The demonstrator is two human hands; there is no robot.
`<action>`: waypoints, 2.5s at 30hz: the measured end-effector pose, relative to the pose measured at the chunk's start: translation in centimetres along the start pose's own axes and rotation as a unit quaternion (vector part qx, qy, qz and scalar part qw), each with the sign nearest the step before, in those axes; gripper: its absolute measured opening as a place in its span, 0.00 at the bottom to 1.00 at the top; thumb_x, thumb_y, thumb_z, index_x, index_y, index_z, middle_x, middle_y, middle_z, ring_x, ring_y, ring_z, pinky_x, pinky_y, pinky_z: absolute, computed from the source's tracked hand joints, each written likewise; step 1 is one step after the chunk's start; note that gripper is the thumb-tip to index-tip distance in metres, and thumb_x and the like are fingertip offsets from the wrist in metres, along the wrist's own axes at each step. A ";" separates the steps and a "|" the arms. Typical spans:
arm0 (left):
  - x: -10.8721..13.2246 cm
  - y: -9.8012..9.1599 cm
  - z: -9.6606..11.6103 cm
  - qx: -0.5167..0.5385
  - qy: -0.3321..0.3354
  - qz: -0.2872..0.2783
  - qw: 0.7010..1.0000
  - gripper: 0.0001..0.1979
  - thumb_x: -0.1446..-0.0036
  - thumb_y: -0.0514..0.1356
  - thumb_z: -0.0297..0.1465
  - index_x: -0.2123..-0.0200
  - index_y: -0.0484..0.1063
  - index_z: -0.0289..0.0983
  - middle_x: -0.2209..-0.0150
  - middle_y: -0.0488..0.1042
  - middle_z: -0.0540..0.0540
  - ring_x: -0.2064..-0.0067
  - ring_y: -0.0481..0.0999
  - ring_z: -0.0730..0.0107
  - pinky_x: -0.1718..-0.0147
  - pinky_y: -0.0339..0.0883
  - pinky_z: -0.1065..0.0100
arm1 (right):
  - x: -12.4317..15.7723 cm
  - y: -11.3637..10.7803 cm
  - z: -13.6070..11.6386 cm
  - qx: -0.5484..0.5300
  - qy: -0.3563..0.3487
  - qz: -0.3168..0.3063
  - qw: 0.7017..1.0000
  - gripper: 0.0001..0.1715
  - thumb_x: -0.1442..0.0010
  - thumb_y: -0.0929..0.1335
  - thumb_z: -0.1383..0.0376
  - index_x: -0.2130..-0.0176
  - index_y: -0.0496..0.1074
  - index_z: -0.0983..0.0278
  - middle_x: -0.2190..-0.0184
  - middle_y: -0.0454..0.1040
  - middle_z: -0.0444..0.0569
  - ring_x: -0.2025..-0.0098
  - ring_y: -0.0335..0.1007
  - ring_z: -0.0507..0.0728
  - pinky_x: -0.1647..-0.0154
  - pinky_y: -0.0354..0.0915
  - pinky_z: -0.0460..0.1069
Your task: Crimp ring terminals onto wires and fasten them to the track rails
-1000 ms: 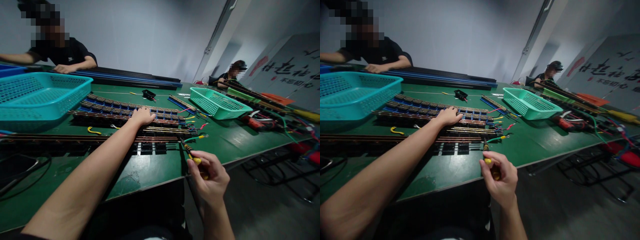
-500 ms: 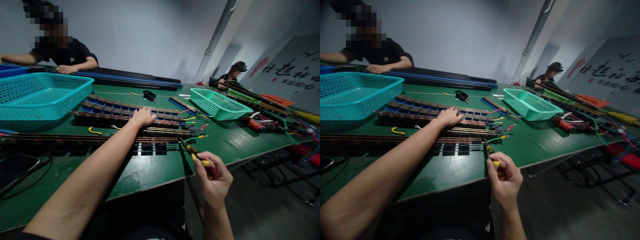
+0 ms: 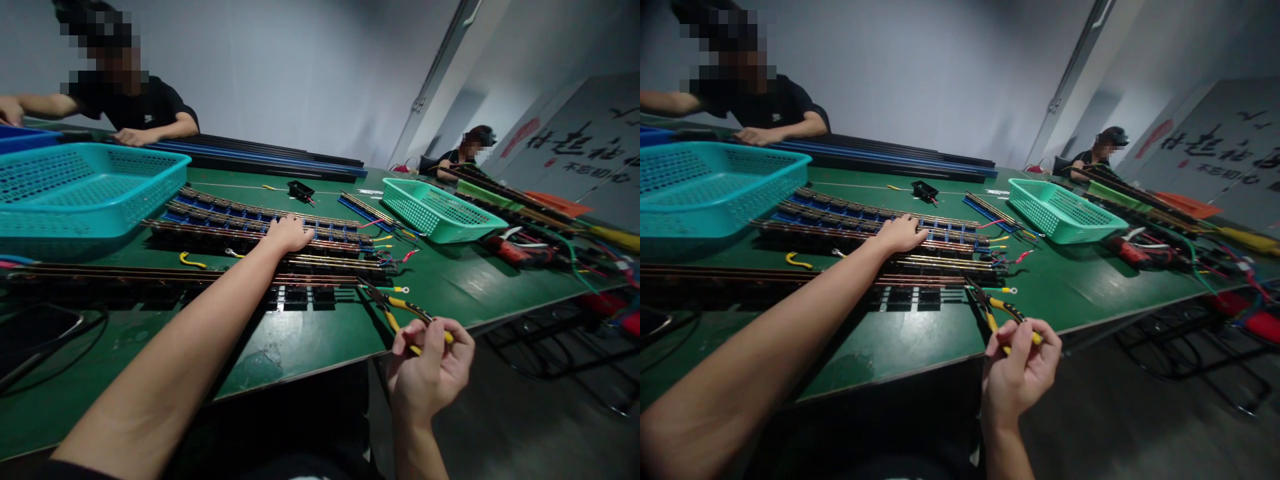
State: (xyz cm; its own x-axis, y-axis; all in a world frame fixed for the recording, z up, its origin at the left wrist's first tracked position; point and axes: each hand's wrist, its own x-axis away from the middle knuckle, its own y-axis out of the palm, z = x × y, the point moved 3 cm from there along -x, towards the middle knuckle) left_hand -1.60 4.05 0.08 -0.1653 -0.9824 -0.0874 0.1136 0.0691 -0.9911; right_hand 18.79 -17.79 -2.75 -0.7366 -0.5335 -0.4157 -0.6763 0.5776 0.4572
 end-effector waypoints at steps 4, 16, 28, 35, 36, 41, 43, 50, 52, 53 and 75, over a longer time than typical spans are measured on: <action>0.0 0.0 0.0 0.004 0.005 0.004 1.000 0.33 0.41 0.40 0.48 0.44 0.65 0.32 0.42 0.63 0.32 0.44 0.64 0.46 0.48 0.57 0.50 | 0.0 -0.5 0.0 0.023 -0.016 -0.059 0.998 0.09 0.41 0.66 0.63 0.58 0.67 0.62 0.73 0.74 0.43 0.84 0.64 0.48 0.85 0.61 0.44; 0.0 -0.1 0.1 0.004 0.003 -0.012 1.000 0.34 0.41 0.39 0.48 0.43 0.63 0.32 0.41 0.61 0.32 0.42 0.62 0.47 0.47 0.55 0.49 | -1.9 1.5 -6.2 0.074 -0.260 -0.223 0.936 0.46 0.56 0.73 0.71 0.40 0.58 0.53 0.62 0.74 0.46 0.71 0.71 0.53 0.75 0.69 0.48; 0.0 0.0 0.0 -0.005 0.000 -0.001 1.000 0.33 0.40 0.39 0.48 0.43 0.63 0.32 0.41 0.62 0.33 0.42 0.63 0.47 0.47 0.56 0.50 | -13.3 12.8 2.6 0.126 -0.245 -0.384 0.881 0.42 0.43 0.61 0.68 0.36 0.39 0.48 0.50 0.64 0.51 0.58 0.69 0.56 0.73 0.72 0.49; 0.1 0.0 0.0 0.001 0.002 0.002 1.000 0.33 0.41 0.40 0.47 0.44 0.64 0.31 0.41 0.62 0.32 0.43 0.63 0.47 0.47 0.57 0.50 | -14.2 12.4 6.9 0.140 -0.183 -0.396 0.889 0.40 0.42 0.63 0.65 0.37 0.42 0.50 0.50 0.65 0.50 0.55 0.69 0.56 0.66 0.74 0.50; 0.1 0.0 0.0 0.002 0.004 0.004 1.000 0.33 0.41 0.40 0.47 0.44 0.65 0.31 0.42 0.63 0.32 0.43 0.64 0.47 0.47 0.57 0.49 | -14.3 12.3 7.1 0.139 -0.178 -0.393 0.891 0.40 0.42 0.64 0.65 0.37 0.42 0.50 0.49 0.65 0.50 0.54 0.69 0.56 0.67 0.74 0.50; 0.1 0.0 0.1 0.000 0.003 0.002 1.000 0.33 0.41 0.40 0.47 0.44 0.64 0.32 0.42 0.64 0.33 0.43 0.64 0.48 0.47 0.57 0.50 | -15.1 12.2 8.6 0.155 -0.148 -0.409 0.887 0.40 0.43 0.66 0.63 0.38 0.45 0.52 0.51 0.67 0.51 0.54 0.69 0.57 0.67 0.73 0.50; 0.1 0.0 0.0 -0.001 0.002 0.001 1.000 0.33 0.41 0.40 0.48 0.43 0.64 0.32 0.42 0.63 0.33 0.43 0.64 0.47 0.47 0.57 0.50 | -15.2 12.2 9.1 0.158 -0.144 -0.413 0.885 0.37 0.43 0.66 0.63 0.39 0.47 0.53 0.52 0.68 0.51 0.54 0.70 0.57 0.66 0.72 0.50; 0.1 0.0 0.0 0.003 0.008 0.007 1.000 0.33 0.41 0.39 0.47 0.44 0.65 0.31 0.42 0.63 0.32 0.43 0.64 0.47 0.48 0.57 0.48 | -15.4 11.7 9.6 0.162 -0.080 -0.395 0.901 0.18 0.41 0.65 0.58 0.53 0.56 0.56 0.67 0.68 0.44 0.72 0.70 0.50 0.74 0.67 0.46; 0.1 0.0 0.0 0.001 0.007 0.007 1.000 0.34 0.42 0.39 0.48 0.44 0.65 0.32 0.42 0.63 0.32 0.43 0.64 0.47 0.47 0.57 0.48 | -15.4 11.5 9.5 0.163 -0.069 -0.396 0.901 0.17 0.42 0.66 0.57 0.56 0.57 0.56 0.71 0.66 0.41 0.78 0.65 0.48 0.78 0.63 0.45; 0.0 0.1 0.0 0.000 0.007 0.008 1.000 0.34 0.41 0.39 0.48 0.44 0.65 0.32 0.42 0.63 0.32 0.43 0.64 0.47 0.47 0.57 0.49 | -15.3 11.5 9.5 0.164 -0.067 -0.406 0.896 0.16 0.43 0.67 0.56 0.57 0.58 0.57 0.73 0.64 0.40 0.79 0.62 0.47 0.79 0.61 0.44; 0.3 -0.3 0.2 -0.001 -0.001 -0.005 1.000 0.31 0.40 0.40 0.46 0.44 0.64 0.33 0.41 0.63 0.34 0.42 0.63 0.50 0.46 0.56 0.52 | -14.4 11.8 8.8 0.158 -0.055 -0.424 0.890 0.16 0.44 0.67 0.51 0.62 0.66 0.60 0.81 0.60 0.36 0.81 0.56 0.47 0.79 0.56 0.43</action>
State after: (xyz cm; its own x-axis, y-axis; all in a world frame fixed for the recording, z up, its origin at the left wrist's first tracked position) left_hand -1.48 3.67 0.40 -0.1650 -0.9832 -0.0779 0.1102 0.0601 -0.9921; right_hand 21.37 2.09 1.72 0.0550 -0.8071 -0.5878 -0.9440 0.1498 -0.2939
